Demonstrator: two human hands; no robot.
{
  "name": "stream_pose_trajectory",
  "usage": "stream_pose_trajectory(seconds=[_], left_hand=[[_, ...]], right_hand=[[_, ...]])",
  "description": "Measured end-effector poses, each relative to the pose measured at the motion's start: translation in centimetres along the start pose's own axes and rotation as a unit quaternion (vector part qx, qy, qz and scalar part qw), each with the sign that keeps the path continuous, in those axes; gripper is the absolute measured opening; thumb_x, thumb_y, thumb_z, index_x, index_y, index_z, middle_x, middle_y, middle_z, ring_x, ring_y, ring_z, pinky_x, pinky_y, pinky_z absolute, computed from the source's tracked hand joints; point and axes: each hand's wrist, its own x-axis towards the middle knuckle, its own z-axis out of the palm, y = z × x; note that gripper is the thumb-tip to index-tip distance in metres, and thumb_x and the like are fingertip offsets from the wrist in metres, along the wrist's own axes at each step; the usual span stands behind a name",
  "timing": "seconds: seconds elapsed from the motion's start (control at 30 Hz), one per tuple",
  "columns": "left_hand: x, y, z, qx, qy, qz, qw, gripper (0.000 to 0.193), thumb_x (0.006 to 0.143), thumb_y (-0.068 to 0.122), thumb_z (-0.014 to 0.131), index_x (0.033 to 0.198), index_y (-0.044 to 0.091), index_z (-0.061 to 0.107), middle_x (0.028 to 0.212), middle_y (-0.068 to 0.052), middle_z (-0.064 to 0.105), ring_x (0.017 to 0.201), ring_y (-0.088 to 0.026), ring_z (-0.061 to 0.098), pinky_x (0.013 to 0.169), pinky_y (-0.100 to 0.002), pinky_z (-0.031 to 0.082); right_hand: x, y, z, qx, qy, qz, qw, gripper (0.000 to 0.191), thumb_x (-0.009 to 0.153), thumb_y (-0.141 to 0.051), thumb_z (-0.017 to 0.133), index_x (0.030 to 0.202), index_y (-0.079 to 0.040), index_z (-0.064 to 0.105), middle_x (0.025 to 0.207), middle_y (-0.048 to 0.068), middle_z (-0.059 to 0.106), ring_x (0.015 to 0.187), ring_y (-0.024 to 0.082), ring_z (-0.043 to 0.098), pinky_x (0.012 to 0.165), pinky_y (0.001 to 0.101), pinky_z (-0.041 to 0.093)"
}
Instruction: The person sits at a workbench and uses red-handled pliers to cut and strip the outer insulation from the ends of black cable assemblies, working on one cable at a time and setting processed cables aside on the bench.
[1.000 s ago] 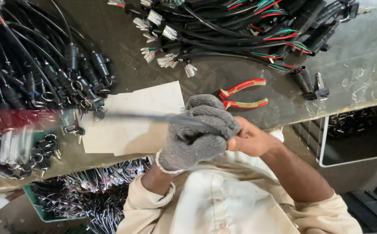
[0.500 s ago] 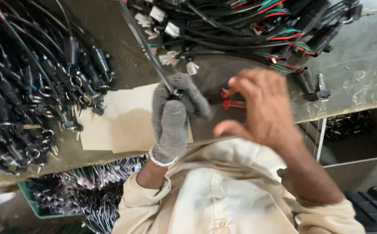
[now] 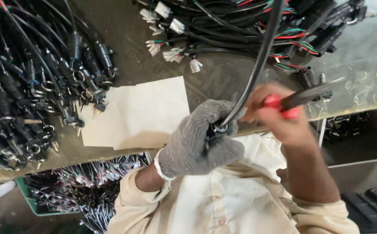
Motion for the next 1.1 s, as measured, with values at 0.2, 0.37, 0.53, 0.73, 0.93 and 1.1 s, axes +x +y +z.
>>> stream_pose_trajectory(seconds=[0.2, 0.37, 0.53, 0.73, 0.93, 1.1], left_hand=[[-0.4, 1.2, 1.0, -0.066, 0.003, -0.119, 0.991, 0.084, 0.102, 0.013, 0.076, 0.164, 0.004, 0.022, 0.102, -0.005, 0.055, 0.082, -0.010, 0.055, 0.078, -0.025, 0.052], [-0.4, 1.6, -0.1, -0.023, -0.026, -0.155, 0.987, 0.083, 0.107, 0.017, 0.074, 0.166, 0.004, 0.018, 0.103, -0.007, 0.064, 0.083, -0.014, 0.061, 0.080, -0.028, 0.055], [-0.4, 2.2, -1.5, 0.141, -0.088, -0.190, 0.968, 0.090, 0.094, 0.022, 0.081, 0.161, 0.004, 0.024, 0.116, -0.019, 0.073, 0.080, -0.036, 0.068, 0.070, -0.042, 0.052], [-0.9, 1.0, -1.2, 0.105, 0.039, -0.092, 0.989, 0.075, 0.100, 0.019, 0.079, 0.160, 0.007, 0.036, 0.127, -0.016, 0.068, 0.101, -0.031, 0.074, 0.091, -0.039, 0.060], [-1.5, -0.2, 0.4, 0.229, 0.081, -0.069, 0.968, 0.069, 0.092, 0.015, 0.085, 0.149, 0.005, 0.048, 0.125, -0.016, 0.069, 0.102, -0.034, 0.068, 0.088, -0.042, 0.055], [-2.0, -0.4, 0.7, 0.328, 0.078, -0.012, 0.941, 0.077, 0.084, 0.000, 0.072, 0.155, 0.005, 0.042, 0.130, -0.015, 0.066, 0.102, -0.035, 0.066, 0.087, -0.046, 0.053]], right_hand=[[2.8, -2.6, 1.0, -0.232, 0.023, -0.161, 0.959, 0.030, 0.077, -0.001, 0.073, 0.104, 0.000, 0.062, 0.110, 0.015, 0.070, 0.110, 0.037, 0.069, 0.090, 0.0427, 0.055], [3.1, -2.7, 1.0, -0.281, -0.038, -0.160, 0.946, 0.035, 0.073, -0.027, 0.087, 0.086, -0.009, 0.060, 0.092, 0.006, 0.069, 0.089, 0.029, 0.069, 0.077, 0.0411, 0.054], [3.0, -0.8, 1.4, -0.344, -0.043, -0.153, 0.925, 0.046, 0.081, -0.041, 0.090, 0.077, -0.009, 0.057, 0.075, 0.005, 0.060, 0.071, 0.026, 0.063, 0.058, 0.0402, 0.047], [2.5, -1.2, 1.8, -0.251, -0.057, -0.119, 0.959, 0.031, 0.074, -0.018, 0.081, 0.097, -0.009, 0.062, 0.091, 0.006, 0.061, 0.082, 0.030, 0.063, 0.067, 0.0401, 0.050], [1.5, -1.2, 3.5, -0.237, -0.036, -0.084, 0.967, 0.037, 0.066, -0.008, 0.078, 0.099, -0.009, 0.060, 0.091, 0.006, 0.063, 0.081, 0.029, 0.064, 0.065, 0.0399, 0.049], [0.2, -1.1, 3.0, -0.318, -0.019, -0.041, 0.947, 0.036, 0.071, -0.016, 0.084, 0.097, -0.009, 0.059, 0.082, 0.006, 0.061, 0.077, 0.028, 0.063, 0.061, 0.0419, 0.046]])
